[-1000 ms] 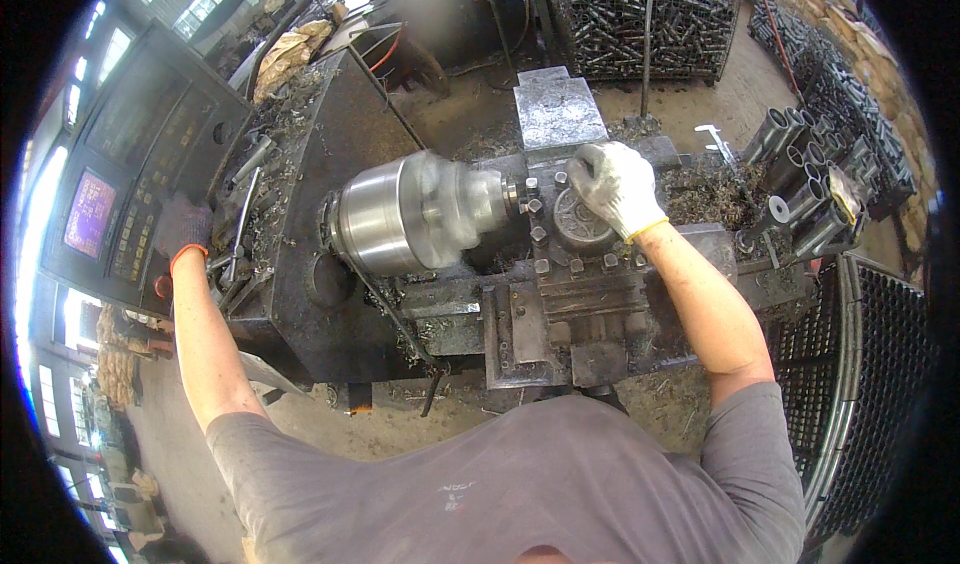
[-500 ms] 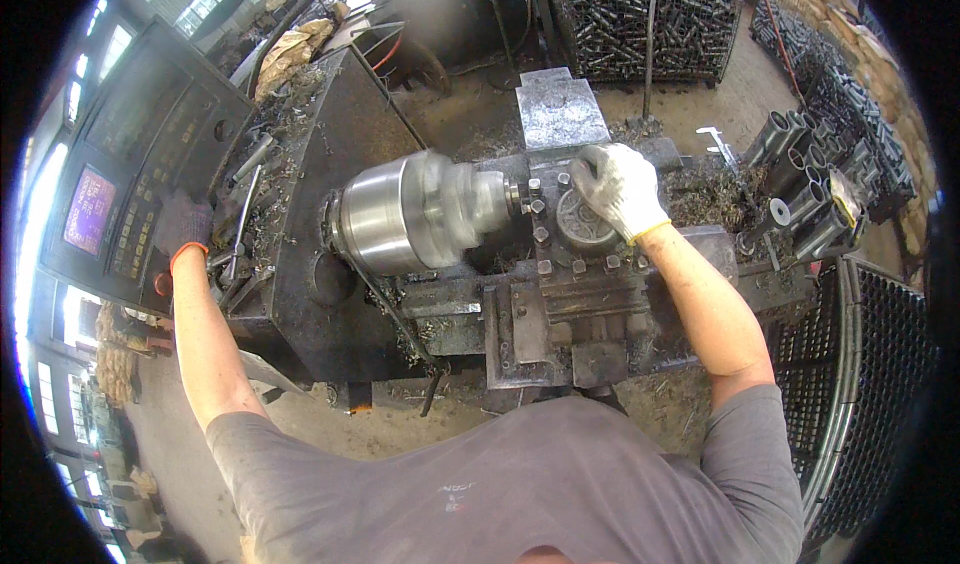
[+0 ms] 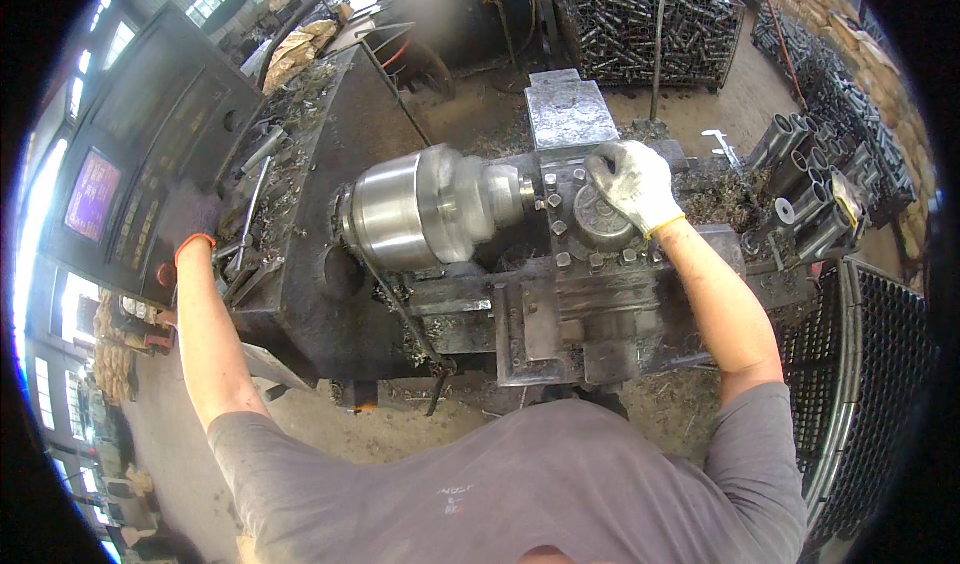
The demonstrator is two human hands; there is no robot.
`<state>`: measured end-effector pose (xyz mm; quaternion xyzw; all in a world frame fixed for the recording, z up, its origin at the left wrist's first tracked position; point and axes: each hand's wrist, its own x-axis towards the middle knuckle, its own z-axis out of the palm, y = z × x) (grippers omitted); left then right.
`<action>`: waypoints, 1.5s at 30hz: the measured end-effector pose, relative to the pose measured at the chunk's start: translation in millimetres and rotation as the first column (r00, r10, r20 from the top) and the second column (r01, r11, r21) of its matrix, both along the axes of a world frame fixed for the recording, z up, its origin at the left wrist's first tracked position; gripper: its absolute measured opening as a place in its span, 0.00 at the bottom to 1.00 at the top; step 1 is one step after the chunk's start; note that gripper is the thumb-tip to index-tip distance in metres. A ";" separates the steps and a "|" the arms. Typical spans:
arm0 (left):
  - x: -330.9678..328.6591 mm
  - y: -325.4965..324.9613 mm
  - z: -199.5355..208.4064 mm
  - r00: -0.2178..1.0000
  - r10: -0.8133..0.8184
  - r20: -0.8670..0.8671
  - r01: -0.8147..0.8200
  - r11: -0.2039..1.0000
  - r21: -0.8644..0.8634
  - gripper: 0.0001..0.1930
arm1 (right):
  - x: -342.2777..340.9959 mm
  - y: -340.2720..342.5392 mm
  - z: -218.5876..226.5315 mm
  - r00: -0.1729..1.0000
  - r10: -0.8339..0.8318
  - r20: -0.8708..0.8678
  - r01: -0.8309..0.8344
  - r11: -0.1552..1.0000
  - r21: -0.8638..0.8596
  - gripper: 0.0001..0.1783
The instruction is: The person operates a metal lathe in a workshop, adjusting the chuck and control panel while the machine runs. They repeatedly interact with the control interface and manipulate the chuck, with metal shavings visible around the work area.
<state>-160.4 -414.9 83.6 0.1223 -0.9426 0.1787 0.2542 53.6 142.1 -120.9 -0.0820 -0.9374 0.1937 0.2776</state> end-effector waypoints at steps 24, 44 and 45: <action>147.1 35.7 -73.4 0.866 -0.464 -0.185 0.496 0.844 0.205 0.33 | 6.6 -4.5 33.6 0.997 0.065 0.028 -0.064 0.997 -0.038 0.09; 150.5 46.5 -113.7 0.570 -0.726 -0.384 0.810 0.576 0.111 0.28 | -219.4 -377.2 248.4 0.630 0.768 -0.115 -0.668 0.612 0.425 0.19; 151.0 46.9 -115.0 0.575 -0.717 -0.394 0.804 0.584 0.111 0.28 | -229.7 -386.5 248.1 0.629 0.765 -0.141 -0.662 0.622 0.419 0.19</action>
